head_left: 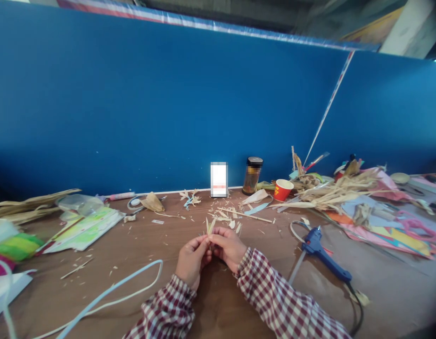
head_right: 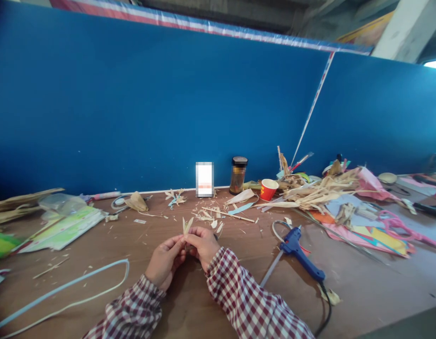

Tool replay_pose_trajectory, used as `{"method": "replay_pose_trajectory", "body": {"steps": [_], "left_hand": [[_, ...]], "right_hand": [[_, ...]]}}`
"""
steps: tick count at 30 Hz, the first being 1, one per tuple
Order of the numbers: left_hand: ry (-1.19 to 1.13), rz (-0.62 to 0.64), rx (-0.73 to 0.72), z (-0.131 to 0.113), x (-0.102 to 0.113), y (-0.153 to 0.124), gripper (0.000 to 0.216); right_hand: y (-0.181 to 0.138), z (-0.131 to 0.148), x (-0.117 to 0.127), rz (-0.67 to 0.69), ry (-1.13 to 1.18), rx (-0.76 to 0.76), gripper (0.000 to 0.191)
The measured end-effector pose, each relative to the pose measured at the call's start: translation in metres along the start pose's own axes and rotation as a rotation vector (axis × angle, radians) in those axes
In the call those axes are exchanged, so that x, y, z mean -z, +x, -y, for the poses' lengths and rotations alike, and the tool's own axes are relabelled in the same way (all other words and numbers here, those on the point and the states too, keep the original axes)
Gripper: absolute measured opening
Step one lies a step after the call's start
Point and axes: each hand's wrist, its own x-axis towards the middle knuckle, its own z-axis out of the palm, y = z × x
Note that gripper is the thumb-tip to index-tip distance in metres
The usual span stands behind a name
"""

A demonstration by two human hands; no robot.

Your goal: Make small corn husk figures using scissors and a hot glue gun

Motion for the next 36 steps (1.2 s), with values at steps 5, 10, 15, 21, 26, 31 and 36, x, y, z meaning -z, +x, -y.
{"method": "replay_pose_trajectory", "body": {"steps": [5,10,15,21,26,31,36], "left_hand": [[-0.065,-0.017,0.004,-0.007,0.000,-0.001,0.024],[-0.056,-0.014,-0.012,-0.009,0.002,-0.001,0.019],[-0.135,0.056,0.058,-0.011,0.003,-0.001,0.014],[-0.139,0.133,0.136,-0.012,0.000,-0.003,0.016],[0.012,0.097,0.084,-0.006,-0.001,-0.003,0.022],[0.071,0.061,0.064,-0.005,-0.001,-0.003,0.031],[0.105,0.069,0.013,-0.005,-0.002,-0.002,0.032]], "right_hand": [[0.003,0.002,0.000,-0.063,0.012,0.004,0.037],[0.007,0.001,0.004,-0.250,-0.141,0.150,0.016],[0.007,0.002,0.005,-0.268,-0.237,0.213,0.016],[0.003,0.008,0.000,-0.163,-0.238,0.299,0.024],[0.002,0.011,0.000,-0.174,-0.206,0.366,0.029],[0.002,0.012,0.002,-0.201,-0.238,0.365,0.027],[0.002,0.009,0.004,-0.158,-0.276,0.403,0.027]]}}
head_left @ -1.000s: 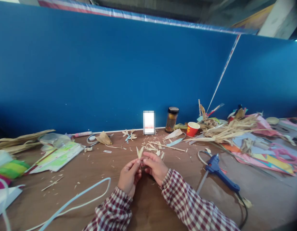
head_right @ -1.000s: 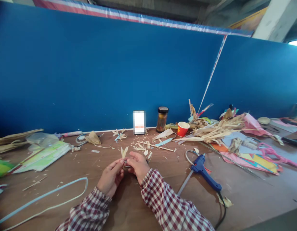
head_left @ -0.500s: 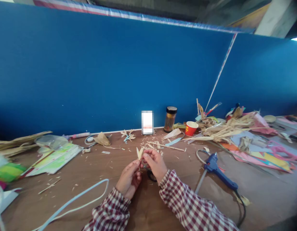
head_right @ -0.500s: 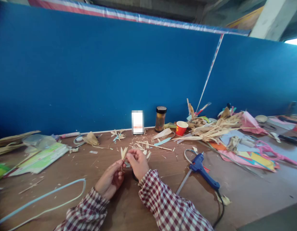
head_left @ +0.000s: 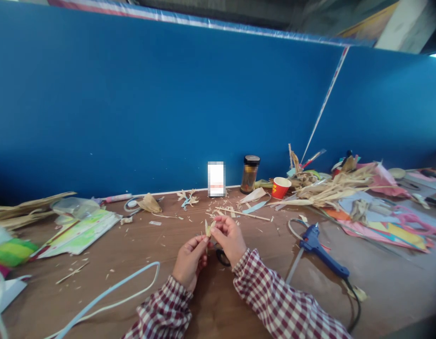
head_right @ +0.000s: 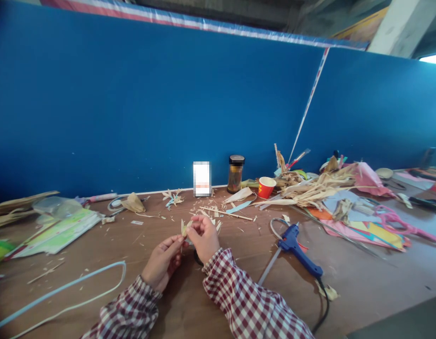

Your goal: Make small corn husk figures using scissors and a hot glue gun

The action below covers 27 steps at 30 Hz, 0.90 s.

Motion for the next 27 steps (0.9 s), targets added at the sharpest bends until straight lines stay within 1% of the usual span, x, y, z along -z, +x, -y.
{"method": "replay_pose_trajectory", "body": {"steps": [3,9,13,18,23,27], "left_hand": [[-0.003,-0.002,-0.005,0.0008,0.0010,0.0009,0.031],[-0.001,-0.012,-0.039,0.0014,0.0022,0.0011,0.028],[-0.002,-0.025,-0.063,0.0029,0.0025,0.0014,0.028],[0.034,-0.024,-0.098,0.0046,0.0038,0.0024,0.030],[0.066,-0.045,-0.065,0.0029,0.0036,0.0022,0.033],[0.046,-0.052,-0.063,0.0023,0.0036,0.0024,0.031]], "right_hand": [[0.0002,-0.0018,0.0000,0.026,0.011,0.007,0.027],[-0.0008,-0.0011,-0.0032,0.085,0.070,-0.052,0.029],[-0.0007,-0.0022,-0.0037,0.116,0.099,-0.052,0.028],[0.0003,-0.0032,-0.0017,0.106,0.087,-0.025,0.027],[-0.0012,-0.0010,-0.0023,0.084,0.066,-0.024,0.027],[-0.0011,-0.0019,-0.0023,0.088,0.060,-0.039,0.027]]}}
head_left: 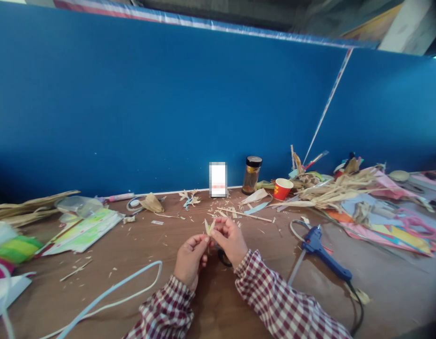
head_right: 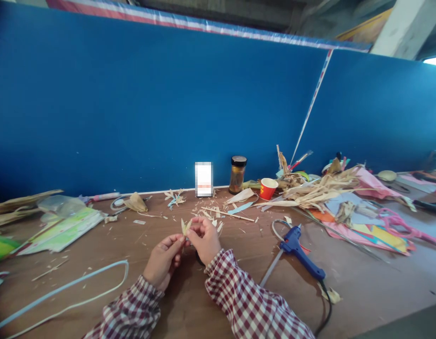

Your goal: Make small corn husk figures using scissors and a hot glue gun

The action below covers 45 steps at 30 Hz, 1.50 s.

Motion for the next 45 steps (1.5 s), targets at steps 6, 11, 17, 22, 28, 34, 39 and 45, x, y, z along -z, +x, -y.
{"method": "replay_pose_trajectory", "body": {"steps": [6,11,17,22,28,34,39,45], "left_hand": [[-0.266,0.123,0.130,-0.005,0.001,0.000,0.021],[-0.247,0.131,0.116,-0.005,0.001,0.000,0.020],[0.000,0.016,-0.033,0.001,0.000,0.001,0.031],[0.139,-0.049,-0.161,0.004,0.003,0.002,0.033],[0.148,-0.057,-0.156,0.001,0.002,0.001,0.035],[0.140,-0.053,-0.138,-0.001,0.001,-0.001,0.037],[0.166,-0.078,-0.175,-0.001,0.003,0.000,0.037],[0.140,-0.110,-0.148,-0.004,0.001,-0.001,0.034]], "right_hand": [[0.001,-0.002,0.001,-0.015,-0.036,-0.014,0.024],[0.001,-0.006,0.002,0.048,-0.055,0.008,0.020],[0.002,-0.007,0.002,0.044,-0.034,-0.047,0.019],[0.001,-0.009,0.004,0.019,-0.083,-0.025,0.019],[0.001,-0.012,0.003,0.034,-0.019,-0.053,0.021],[0.003,-0.012,0.006,0.031,-0.082,0.017,0.018],[0.001,-0.008,0.005,0.035,-0.188,0.055,0.013],[-0.001,-0.003,0.004,0.042,-0.235,0.014,0.019]]}}
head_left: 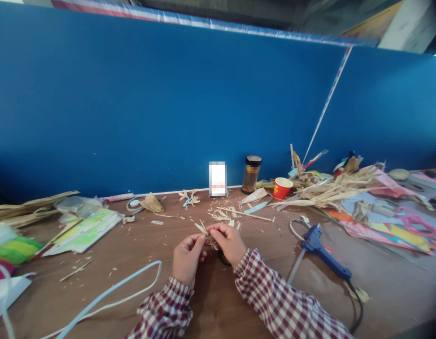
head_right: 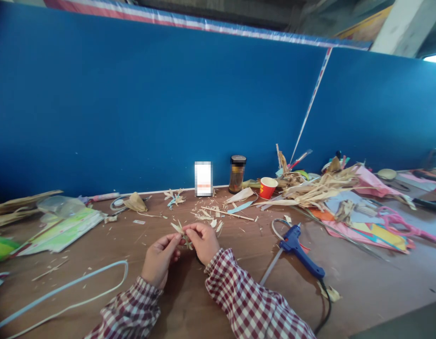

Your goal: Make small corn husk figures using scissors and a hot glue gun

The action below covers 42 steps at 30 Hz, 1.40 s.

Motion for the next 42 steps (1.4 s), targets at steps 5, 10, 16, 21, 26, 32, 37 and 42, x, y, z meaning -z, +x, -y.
{"method": "replay_pose_trajectory", "body": {"steps": [5,10,16,21,26,32,37,42], "left_hand": [[-0.051,-0.046,0.024,-0.005,-0.003,-0.003,0.036],[-0.055,-0.047,0.036,-0.005,-0.003,-0.003,0.036],[-0.058,-0.066,0.021,-0.005,-0.003,-0.003,0.033],[-0.042,-0.052,-0.005,-0.003,-0.002,-0.002,0.031],[0.015,0.003,-0.037,0.001,0.002,0.001,0.030],[0.100,0.014,-0.054,0.003,0.003,0.002,0.032],[0.031,-0.027,-0.006,0.000,0.001,0.001,0.038],[-0.113,-0.064,-0.036,-0.008,0.004,0.004,0.040]], "right_hand": [[-0.001,0.000,-0.001,-0.006,0.017,-0.008,0.019],[0.001,-0.006,0.001,-0.025,0.079,-0.086,0.023],[-0.001,-0.004,0.000,-0.031,0.006,-0.066,0.024],[0.001,-0.007,-0.001,0.010,0.068,-0.048,0.022],[0.003,-0.010,-0.001,0.025,0.125,-0.111,0.026],[0.002,-0.007,-0.002,0.032,0.107,-0.128,0.023],[0.003,-0.011,-0.002,0.015,0.086,-0.125,0.020],[0.004,-0.015,0.001,0.036,0.012,-0.097,0.017]]}}
